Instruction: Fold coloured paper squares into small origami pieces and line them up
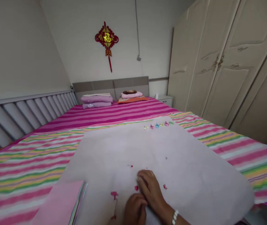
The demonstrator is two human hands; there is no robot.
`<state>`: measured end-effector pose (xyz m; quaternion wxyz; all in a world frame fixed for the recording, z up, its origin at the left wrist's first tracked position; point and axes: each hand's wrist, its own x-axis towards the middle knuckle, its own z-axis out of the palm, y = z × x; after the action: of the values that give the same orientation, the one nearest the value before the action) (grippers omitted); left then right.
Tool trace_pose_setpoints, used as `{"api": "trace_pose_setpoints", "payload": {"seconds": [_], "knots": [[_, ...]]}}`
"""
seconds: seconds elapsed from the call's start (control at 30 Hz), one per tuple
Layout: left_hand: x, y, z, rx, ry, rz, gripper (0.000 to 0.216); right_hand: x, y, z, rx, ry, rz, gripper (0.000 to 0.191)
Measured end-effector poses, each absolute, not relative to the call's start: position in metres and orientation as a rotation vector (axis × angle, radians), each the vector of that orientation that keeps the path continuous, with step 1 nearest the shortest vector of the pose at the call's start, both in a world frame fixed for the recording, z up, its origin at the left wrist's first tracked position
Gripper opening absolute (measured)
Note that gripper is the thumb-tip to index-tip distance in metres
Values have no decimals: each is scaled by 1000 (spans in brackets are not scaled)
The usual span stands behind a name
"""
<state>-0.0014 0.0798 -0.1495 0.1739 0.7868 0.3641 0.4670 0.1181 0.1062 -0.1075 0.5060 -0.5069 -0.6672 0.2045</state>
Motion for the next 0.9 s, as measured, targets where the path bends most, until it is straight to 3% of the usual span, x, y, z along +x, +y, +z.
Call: {"api": "trace_pose_setpoints", "payload": {"seconds": [0.37,0.67,0.9], "knots": [[-176,32,-88,1837,1767,1396,15,111,112,-130,-1446,-1854,122,30],[-241,34,-84,1765,1976,1290,33,111,109,-128,-1477,-1878,81,31],[-241,44,-87,1753,2057,1095,63,111,108,-126,-1467,-1874,49,28]]}}
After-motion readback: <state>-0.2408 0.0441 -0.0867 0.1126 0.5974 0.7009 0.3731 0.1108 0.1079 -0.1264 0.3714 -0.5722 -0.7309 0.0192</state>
